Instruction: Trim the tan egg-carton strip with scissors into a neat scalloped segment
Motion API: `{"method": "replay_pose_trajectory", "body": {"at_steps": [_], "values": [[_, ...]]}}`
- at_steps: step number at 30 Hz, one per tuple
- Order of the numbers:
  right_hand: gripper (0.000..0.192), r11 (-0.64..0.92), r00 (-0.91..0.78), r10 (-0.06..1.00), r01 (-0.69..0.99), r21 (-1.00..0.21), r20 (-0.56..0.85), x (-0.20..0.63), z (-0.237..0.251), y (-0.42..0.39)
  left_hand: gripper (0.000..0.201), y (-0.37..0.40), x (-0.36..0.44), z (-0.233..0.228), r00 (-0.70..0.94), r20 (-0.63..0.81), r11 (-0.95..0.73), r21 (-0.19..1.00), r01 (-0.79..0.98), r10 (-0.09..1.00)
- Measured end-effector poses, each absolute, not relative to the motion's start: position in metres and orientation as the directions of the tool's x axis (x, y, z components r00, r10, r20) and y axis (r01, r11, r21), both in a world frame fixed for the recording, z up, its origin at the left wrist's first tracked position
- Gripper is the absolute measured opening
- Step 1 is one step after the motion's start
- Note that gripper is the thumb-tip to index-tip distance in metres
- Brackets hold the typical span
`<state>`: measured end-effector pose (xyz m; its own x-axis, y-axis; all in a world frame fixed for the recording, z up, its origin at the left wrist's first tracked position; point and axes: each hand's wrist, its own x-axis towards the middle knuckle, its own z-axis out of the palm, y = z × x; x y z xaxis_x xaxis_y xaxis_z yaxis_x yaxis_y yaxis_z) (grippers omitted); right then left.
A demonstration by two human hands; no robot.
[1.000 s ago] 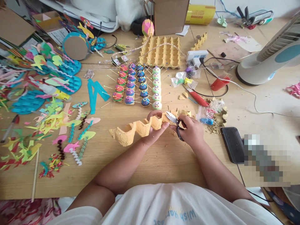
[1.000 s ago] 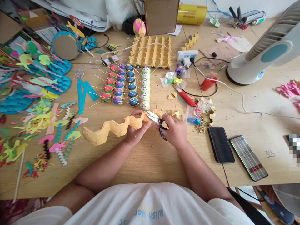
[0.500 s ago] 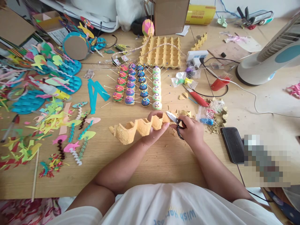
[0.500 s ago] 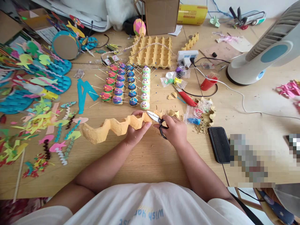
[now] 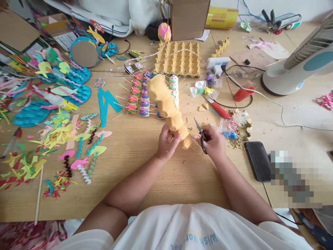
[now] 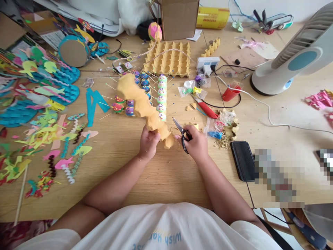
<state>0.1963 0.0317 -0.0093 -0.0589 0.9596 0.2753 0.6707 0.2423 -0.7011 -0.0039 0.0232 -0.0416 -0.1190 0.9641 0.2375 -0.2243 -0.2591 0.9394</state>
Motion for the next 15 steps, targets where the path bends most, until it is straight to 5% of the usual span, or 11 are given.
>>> {"method": "replay_pose_trajectory", "body": {"at_steps": [8, 15], "values": [[0.039, 0.343, -0.132, 0.919, 0.732, -0.589, 0.371, 0.196, -0.014, 0.034, 0.063, 0.030, -0.007, -0.025, 0.045, -0.081, 0.093, 0.893, -0.440, 0.996], [0.030, 0.399, -0.178, 0.865, 0.810, -0.429, 0.469, 0.195, -0.015, 0.033, 0.063, 0.027, -0.007, -0.025, 0.156, -0.093, 0.155, 0.874, -0.460, 0.983]]}}
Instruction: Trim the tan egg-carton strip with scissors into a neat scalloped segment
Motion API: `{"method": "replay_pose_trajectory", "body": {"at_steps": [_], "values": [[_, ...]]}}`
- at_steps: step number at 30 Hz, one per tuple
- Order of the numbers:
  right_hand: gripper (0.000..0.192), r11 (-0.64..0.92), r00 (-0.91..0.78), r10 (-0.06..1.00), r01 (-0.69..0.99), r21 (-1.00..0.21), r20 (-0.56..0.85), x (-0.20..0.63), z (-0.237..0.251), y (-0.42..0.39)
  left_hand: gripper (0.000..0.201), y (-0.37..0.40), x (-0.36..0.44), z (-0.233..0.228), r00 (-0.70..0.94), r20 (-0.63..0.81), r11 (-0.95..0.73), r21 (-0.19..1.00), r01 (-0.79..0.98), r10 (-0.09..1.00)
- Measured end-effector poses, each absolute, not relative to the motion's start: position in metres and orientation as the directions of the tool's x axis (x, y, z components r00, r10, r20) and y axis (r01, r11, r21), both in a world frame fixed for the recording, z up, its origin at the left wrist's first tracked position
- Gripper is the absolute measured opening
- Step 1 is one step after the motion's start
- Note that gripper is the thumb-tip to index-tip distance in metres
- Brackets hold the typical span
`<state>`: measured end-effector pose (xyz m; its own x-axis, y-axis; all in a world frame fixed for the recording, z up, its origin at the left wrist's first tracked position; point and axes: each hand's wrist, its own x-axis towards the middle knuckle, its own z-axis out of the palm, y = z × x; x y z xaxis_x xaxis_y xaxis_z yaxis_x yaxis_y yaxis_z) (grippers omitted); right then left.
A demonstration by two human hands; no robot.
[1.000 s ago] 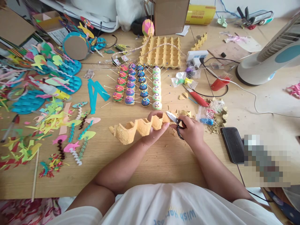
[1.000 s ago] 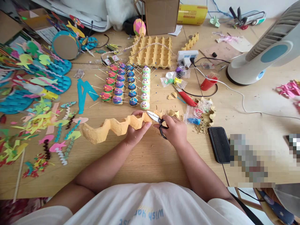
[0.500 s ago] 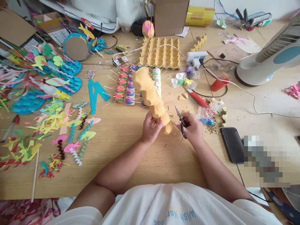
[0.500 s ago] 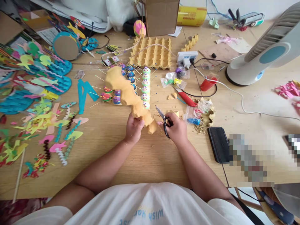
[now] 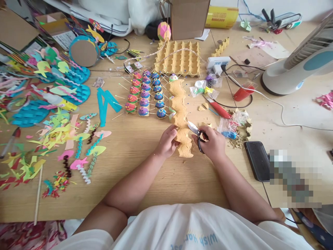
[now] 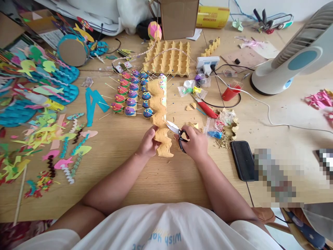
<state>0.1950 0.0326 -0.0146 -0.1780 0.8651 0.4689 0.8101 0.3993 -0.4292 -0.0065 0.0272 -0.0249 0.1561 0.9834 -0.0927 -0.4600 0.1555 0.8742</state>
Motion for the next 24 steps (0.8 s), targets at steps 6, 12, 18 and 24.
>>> {"method": "replay_pose_trajectory", "body": {"at_steps": [6, 12, 18, 24], "values": [[0.029, 0.417, -0.192, 0.830, 0.837, -0.353, 0.524, 0.1968, -0.0182, 0.0327, 0.064, 0.0271, -0.0068, -0.0277, 0.152, -0.061, 0.119, 0.905, -0.409, 0.987], [0.035, 0.420, -0.199, 0.814, 0.851, -0.316, 0.545, 0.1973, -0.0186, 0.0345, 0.062, 0.0248, -0.0070, -0.0241, 0.192, -0.100, 0.190, 0.820, -0.540, 0.976], [0.040, 0.450, -0.200, 0.771, 0.843, -0.295, 0.605, 0.1971, -0.0187, 0.0348, 0.060, 0.0215, -0.0052, -0.0218, 0.226, -0.147, 0.257, 0.749, -0.610, 0.963], [0.044, 0.425, -0.196, 0.807, 0.848, -0.317, 0.557, 0.1975, -0.0179, 0.0346, 0.061, 0.0210, -0.0047, -0.0214, 0.217, -0.171, 0.270, 0.742, -0.613, 0.961]]}}
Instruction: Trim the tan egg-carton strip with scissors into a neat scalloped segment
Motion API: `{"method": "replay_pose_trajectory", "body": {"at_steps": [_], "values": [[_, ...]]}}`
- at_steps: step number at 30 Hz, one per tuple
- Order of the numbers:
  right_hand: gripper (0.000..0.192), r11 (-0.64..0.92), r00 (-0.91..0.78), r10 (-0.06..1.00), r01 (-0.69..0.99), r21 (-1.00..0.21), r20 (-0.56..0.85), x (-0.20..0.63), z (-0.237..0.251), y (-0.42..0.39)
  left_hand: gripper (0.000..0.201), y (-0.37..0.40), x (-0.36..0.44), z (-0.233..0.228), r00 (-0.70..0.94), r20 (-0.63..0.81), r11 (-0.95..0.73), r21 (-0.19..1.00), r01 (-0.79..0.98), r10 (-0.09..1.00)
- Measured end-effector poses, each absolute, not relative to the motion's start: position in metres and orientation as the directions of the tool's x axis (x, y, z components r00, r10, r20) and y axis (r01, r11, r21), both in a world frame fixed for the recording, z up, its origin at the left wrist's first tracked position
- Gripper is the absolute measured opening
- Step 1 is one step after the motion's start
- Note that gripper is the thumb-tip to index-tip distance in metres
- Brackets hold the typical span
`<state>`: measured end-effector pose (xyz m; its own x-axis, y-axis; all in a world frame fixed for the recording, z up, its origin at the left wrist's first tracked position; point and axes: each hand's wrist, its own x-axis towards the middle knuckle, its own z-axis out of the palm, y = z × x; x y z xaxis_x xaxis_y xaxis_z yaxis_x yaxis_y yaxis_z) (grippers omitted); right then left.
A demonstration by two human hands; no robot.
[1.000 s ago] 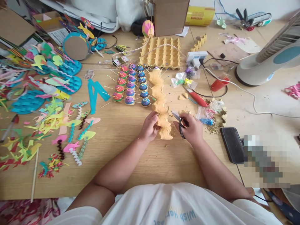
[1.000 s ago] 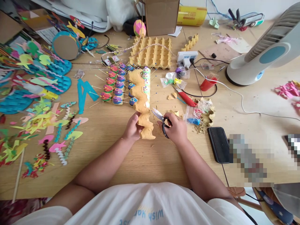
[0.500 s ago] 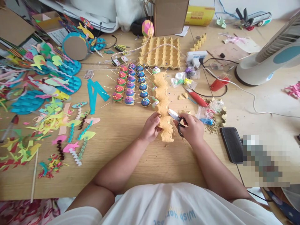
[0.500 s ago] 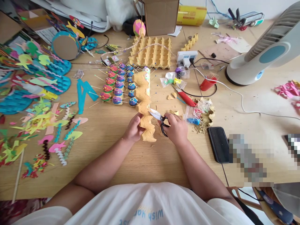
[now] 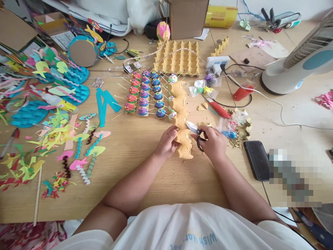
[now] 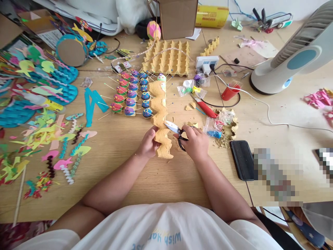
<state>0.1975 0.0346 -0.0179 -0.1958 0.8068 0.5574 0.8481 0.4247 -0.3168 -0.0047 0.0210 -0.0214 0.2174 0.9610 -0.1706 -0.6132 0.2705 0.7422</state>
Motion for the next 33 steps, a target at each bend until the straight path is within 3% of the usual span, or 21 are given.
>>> {"method": "replay_pose_trajectory", "body": {"at_steps": [9, 16, 33], "values": [[0.046, 0.422, -0.214, 0.812, 0.858, -0.292, 0.543, 0.1976, -0.0166, 0.0348, 0.066, 0.0224, -0.0036, -0.0175, 0.206, -0.205, 0.289, 0.746, -0.600, 0.957], [0.048, 0.439, -0.239, 0.796, 0.860, -0.259, 0.556, 0.1973, -0.0154, 0.0336, 0.060, 0.0225, -0.0053, -0.0175, 0.199, -0.212, 0.290, 0.743, -0.603, 0.957], [0.047, 0.415, -0.180, 0.815, 0.844, -0.338, 0.551, 0.1944, -0.0144, 0.0315, 0.064, 0.0221, -0.0057, -0.0161, 0.224, -0.189, 0.285, 0.771, -0.569, 0.956]]}}
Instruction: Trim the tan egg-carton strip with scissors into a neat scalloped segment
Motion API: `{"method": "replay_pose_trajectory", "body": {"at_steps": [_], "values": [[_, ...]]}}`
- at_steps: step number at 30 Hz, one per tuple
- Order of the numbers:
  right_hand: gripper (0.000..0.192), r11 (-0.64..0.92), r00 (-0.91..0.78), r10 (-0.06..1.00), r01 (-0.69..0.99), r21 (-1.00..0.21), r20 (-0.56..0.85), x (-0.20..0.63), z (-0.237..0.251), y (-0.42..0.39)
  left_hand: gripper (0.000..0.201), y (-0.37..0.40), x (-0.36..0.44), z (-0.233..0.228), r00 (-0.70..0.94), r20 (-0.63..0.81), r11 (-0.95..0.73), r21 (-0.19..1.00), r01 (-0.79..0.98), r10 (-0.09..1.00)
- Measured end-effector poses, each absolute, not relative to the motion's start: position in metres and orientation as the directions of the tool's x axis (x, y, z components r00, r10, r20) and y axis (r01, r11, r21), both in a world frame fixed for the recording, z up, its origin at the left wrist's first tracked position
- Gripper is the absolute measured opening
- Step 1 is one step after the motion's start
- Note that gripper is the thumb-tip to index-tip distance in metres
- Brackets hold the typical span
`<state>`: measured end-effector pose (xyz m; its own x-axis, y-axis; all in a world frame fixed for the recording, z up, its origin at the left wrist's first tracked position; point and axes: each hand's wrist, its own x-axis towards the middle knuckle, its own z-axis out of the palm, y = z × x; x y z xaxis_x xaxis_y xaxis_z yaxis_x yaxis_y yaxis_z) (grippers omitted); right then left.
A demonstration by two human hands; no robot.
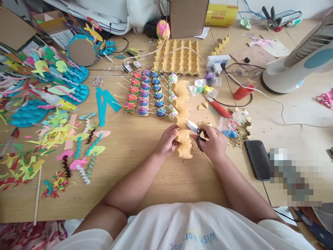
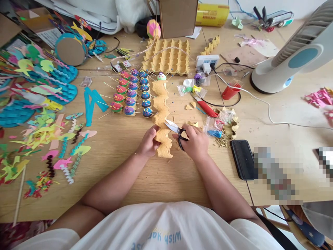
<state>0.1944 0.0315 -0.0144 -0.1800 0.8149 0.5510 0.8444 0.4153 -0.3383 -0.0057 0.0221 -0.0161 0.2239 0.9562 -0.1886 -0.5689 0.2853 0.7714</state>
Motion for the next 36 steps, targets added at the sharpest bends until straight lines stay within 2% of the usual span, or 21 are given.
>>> {"method": "replay_pose_trajectory", "body": {"at_steps": [11, 17, 24, 31, 36], "values": [[0.043, 0.378, -0.197, 0.816, 0.893, -0.243, 0.544, 0.1961, -0.0149, 0.0317, 0.064, 0.0224, -0.0039, -0.0153, 0.219, -0.202, 0.293, 0.764, -0.575, 0.955], [0.037, 0.417, -0.232, 0.787, 0.883, -0.217, 0.572, 0.1952, -0.0136, 0.0317, 0.059, 0.0221, -0.0042, -0.0153, 0.217, -0.158, 0.257, 0.772, -0.581, 0.963], [0.037, 0.386, -0.212, 0.822, 0.890, -0.244, 0.528, 0.1949, -0.0151, 0.0326, 0.063, 0.0217, -0.0031, -0.0145, 0.183, -0.202, 0.271, 0.778, -0.567, 0.962], [0.043, 0.381, -0.198, 0.801, 0.896, -0.226, 0.565, 0.1938, -0.0154, 0.0334, 0.061, 0.0209, -0.0012, -0.0124, 0.189, -0.212, 0.283, 0.762, -0.582, 0.959], [0.048, 0.345, -0.154, 0.842, 0.890, -0.297, 0.517, 0.1944, -0.0181, 0.0329, 0.063, 0.0214, -0.0019, -0.0152, 0.175, -0.227, 0.287, 0.768, -0.573, 0.958]]}}
